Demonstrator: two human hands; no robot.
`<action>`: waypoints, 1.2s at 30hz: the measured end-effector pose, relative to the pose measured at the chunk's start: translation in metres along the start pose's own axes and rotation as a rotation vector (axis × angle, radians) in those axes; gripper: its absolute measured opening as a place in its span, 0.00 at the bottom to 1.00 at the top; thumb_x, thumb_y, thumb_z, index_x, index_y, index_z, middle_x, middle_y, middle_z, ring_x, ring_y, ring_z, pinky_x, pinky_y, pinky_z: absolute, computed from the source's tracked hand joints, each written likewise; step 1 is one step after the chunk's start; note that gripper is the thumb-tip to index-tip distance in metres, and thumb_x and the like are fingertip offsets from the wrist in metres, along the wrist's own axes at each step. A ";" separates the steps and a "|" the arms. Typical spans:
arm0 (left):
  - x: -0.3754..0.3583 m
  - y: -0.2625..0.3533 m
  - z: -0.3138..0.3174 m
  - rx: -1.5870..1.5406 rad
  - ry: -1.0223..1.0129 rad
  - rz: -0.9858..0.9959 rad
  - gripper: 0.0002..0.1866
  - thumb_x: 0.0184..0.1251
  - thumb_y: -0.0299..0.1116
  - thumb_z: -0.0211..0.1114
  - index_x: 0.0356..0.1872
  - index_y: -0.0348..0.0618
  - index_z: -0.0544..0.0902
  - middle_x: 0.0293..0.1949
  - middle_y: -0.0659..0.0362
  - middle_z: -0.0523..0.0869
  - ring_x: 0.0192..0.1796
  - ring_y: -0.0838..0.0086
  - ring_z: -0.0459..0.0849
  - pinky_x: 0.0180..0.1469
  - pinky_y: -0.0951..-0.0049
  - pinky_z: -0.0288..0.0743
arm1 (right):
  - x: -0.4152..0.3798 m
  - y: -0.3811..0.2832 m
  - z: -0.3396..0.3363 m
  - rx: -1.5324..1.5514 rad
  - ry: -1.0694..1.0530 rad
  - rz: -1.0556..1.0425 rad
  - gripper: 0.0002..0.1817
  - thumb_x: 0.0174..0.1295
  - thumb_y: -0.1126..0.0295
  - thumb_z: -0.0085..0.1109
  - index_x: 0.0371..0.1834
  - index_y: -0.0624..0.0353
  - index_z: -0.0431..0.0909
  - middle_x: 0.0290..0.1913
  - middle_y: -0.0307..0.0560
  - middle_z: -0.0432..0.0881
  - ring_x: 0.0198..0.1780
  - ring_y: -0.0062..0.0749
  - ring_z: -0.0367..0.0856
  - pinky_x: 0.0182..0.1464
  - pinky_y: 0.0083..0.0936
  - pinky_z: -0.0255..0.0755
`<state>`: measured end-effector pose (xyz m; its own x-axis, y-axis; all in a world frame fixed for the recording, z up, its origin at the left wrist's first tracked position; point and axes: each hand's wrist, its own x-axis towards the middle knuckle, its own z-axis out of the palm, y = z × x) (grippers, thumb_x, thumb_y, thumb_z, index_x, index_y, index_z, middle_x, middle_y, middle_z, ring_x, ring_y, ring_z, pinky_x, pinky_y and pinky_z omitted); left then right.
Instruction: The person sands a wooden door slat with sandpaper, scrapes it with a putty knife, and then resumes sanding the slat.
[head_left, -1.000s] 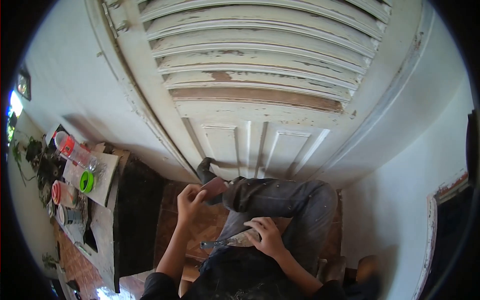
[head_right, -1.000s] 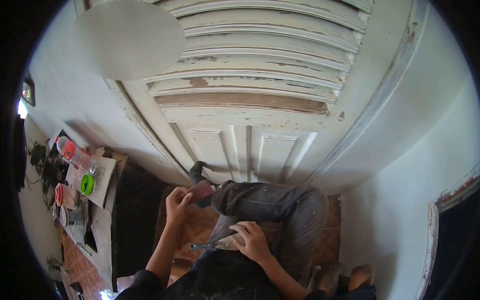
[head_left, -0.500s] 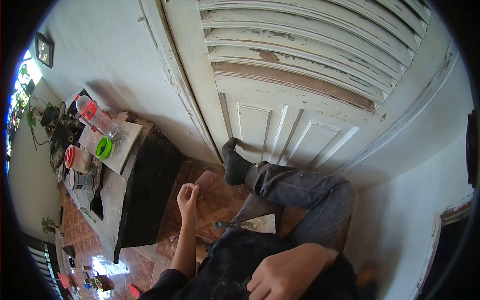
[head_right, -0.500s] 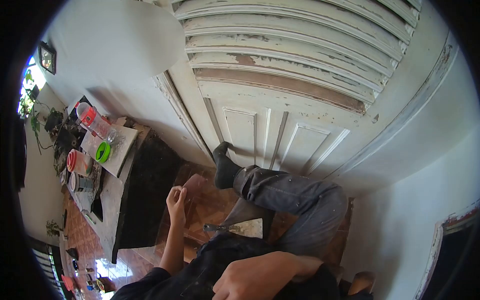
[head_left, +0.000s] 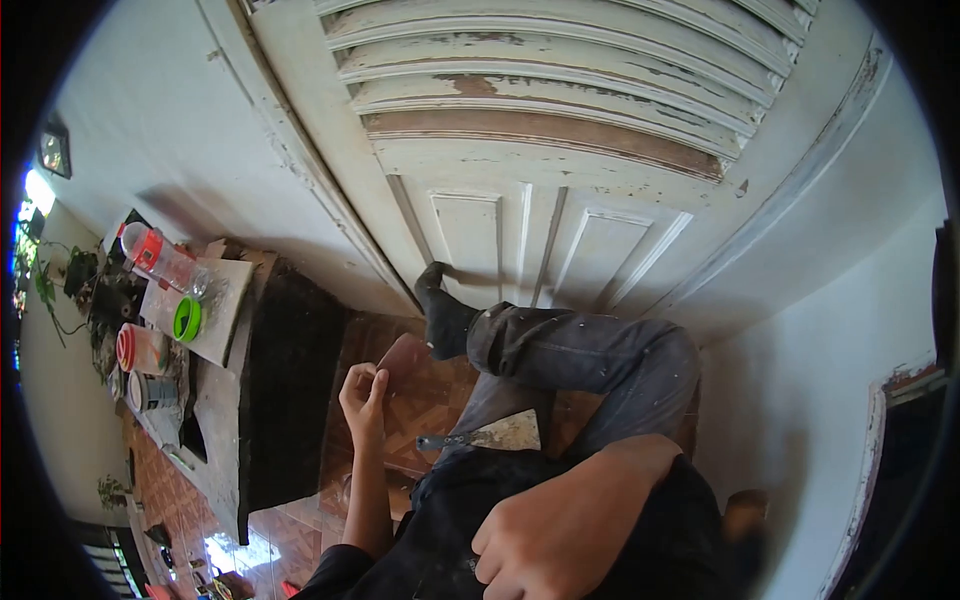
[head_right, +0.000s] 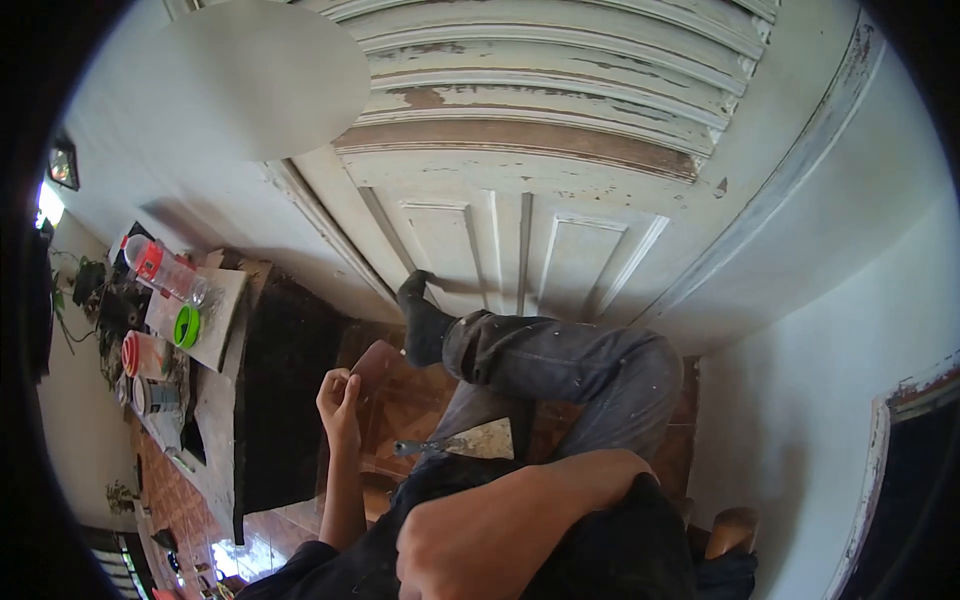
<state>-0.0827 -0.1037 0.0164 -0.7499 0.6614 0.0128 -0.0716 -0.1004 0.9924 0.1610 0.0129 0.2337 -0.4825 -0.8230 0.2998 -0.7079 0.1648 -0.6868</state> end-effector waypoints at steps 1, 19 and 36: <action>-0.001 -0.003 0.000 0.000 0.003 -0.002 0.07 0.76 0.30 0.73 0.42 0.43 0.81 0.38 0.69 0.80 0.41 0.87 0.77 0.44 0.83 0.71 | -0.006 -0.014 -0.017 -0.155 0.365 -0.131 0.13 0.70 0.61 0.67 0.33 0.59 0.80 0.28 0.44 0.77 0.29 0.42 0.80 0.32 0.36 0.71; 0.010 -0.002 0.047 0.026 -0.180 0.018 0.06 0.80 0.30 0.69 0.44 0.42 0.80 0.37 0.67 0.81 0.36 0.85 0.76 0.39 0.81 0.71 | 0.008 -0.020 -0.017 -0.085 1.289 -0.654 0.10 0.72 0.73 0.60 0.29 0.60 0.81 0.22 0.38 0.73 0.18 0.18 0.71 0.18 0.22 0.58; 0.013 0.023 0.099 0.424 -0.836 0.472 0.13 0.54 0.20 0.82 0.38 0.41 0.86 0.37 0.55 0.88 0.41 0.59 0.88 0.45 0.64 0.83 | -0.134 0.069 0.106 0.324 1.332 1.178 0.35 0.67 0.58 0.77 0.74 0.61 0.75 0.61 0.58 0.86 0.54 0.43 0.89 0.60 0.34 0.80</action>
<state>-0.0293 -0.0237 0.0512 0.0630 0.9419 0.3300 0.4675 -0.3200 0.8240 0.2313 0.0767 0.0767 -0.7652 0.6026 -0.2267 0.3144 0.0425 -0.9483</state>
